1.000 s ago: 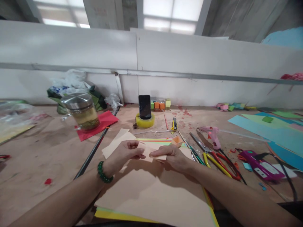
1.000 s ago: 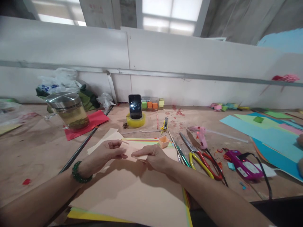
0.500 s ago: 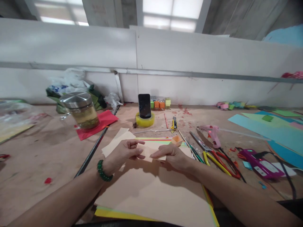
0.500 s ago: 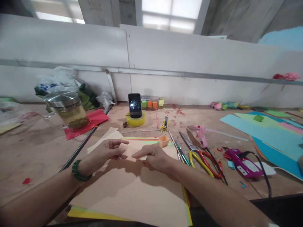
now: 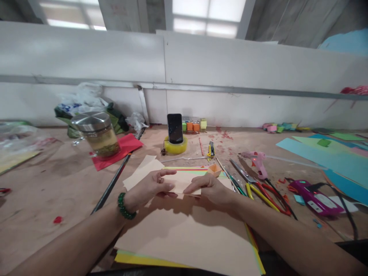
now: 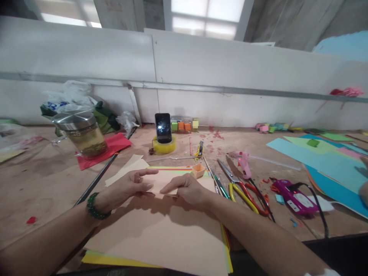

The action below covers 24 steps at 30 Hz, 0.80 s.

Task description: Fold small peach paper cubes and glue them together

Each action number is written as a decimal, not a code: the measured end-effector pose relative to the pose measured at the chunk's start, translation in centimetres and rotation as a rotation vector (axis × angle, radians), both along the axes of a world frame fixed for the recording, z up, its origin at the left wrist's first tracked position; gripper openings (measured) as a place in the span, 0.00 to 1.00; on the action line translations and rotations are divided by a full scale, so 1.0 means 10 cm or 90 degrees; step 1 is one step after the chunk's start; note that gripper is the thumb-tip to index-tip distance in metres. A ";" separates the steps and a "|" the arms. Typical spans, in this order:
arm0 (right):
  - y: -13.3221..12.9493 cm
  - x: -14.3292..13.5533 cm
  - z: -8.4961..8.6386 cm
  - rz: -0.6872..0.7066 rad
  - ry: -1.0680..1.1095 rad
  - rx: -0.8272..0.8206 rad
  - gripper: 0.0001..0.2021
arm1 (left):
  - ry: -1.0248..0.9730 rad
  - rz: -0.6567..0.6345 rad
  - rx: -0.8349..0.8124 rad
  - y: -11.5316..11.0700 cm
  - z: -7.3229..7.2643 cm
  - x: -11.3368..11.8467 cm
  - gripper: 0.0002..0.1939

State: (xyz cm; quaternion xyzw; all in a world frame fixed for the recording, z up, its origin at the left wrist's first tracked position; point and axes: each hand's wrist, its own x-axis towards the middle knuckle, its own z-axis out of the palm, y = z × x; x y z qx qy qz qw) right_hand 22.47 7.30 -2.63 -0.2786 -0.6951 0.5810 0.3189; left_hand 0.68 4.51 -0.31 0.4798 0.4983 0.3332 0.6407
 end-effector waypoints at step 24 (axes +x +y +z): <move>-0.10 -0.01 0.08 0.096 -0.211 -0.022 0.15 | 0.061 0.004 0.199 -0.25 -0.10 0.27 0.42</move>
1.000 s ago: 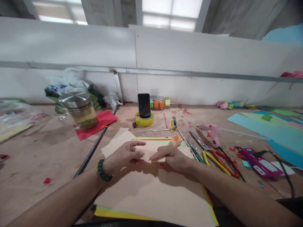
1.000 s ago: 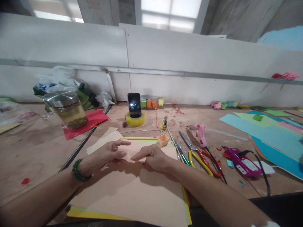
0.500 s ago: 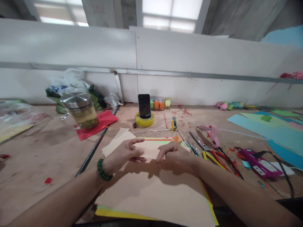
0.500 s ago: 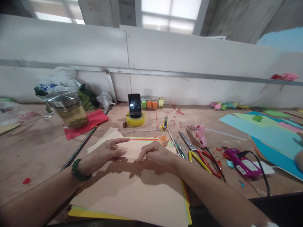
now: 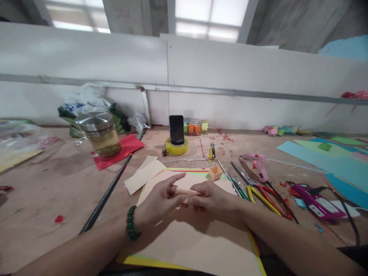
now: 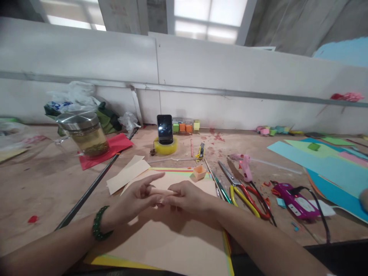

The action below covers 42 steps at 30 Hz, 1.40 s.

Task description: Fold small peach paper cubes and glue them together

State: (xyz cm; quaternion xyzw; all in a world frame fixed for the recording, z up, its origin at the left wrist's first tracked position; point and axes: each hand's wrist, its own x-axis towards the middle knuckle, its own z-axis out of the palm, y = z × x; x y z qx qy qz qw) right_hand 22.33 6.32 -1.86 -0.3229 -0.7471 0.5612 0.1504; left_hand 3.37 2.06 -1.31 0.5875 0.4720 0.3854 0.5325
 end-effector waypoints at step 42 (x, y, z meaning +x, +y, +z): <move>0.00 0.02 0.07 -0.020 -0.142 -0.197 0.07 | 0.106 -0.184 -0.124 0.04 -0.01 -0.09 0.17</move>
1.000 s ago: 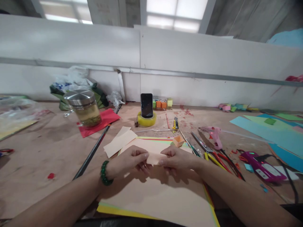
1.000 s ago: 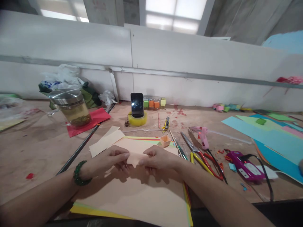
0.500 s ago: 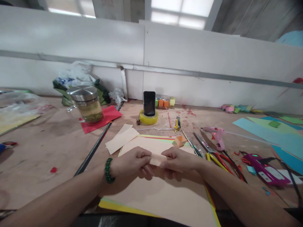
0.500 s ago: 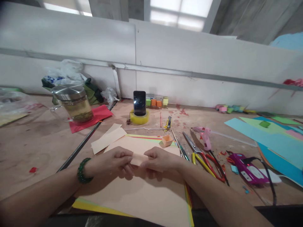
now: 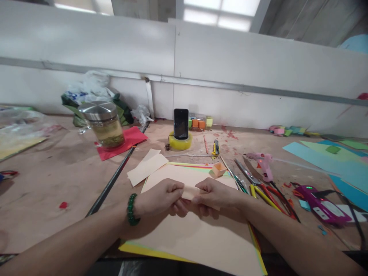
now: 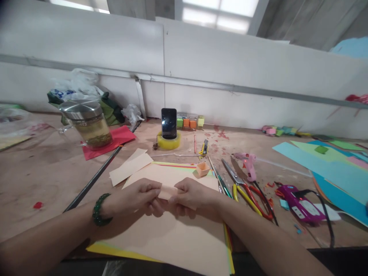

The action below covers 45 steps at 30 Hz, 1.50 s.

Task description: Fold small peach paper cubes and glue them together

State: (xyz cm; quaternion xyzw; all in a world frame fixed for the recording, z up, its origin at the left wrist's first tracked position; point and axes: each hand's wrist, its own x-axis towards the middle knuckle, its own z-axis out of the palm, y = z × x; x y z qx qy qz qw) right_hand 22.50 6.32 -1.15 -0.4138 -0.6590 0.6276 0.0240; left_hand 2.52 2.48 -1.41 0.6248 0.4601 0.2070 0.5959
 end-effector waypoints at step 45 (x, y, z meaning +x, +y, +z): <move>0.17 0.10 0.07 0.045 0.102 -0.117 0.21 | -0.040 0.095 -0.121 0.12 0.10 -0.06 0.19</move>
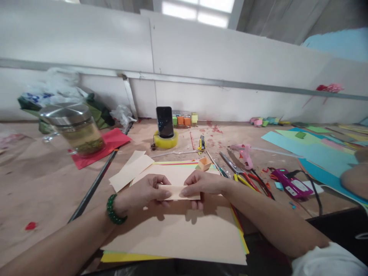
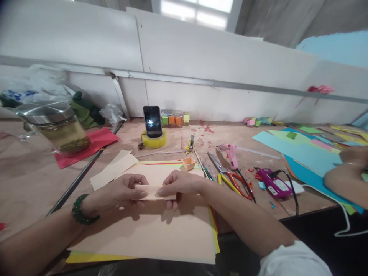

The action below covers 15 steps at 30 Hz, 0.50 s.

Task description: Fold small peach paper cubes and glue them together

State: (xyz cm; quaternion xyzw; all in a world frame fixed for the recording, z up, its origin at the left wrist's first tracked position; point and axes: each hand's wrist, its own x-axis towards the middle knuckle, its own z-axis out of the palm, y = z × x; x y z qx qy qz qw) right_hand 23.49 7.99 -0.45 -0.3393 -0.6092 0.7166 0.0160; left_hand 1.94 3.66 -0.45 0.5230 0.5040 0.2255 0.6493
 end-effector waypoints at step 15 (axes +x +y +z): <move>0.03 -0.02 -0.08 -0.077 -0.010 0.296 0.20 | -0.018 0.054 0.039 -0.03 -0.04 0.06 0.18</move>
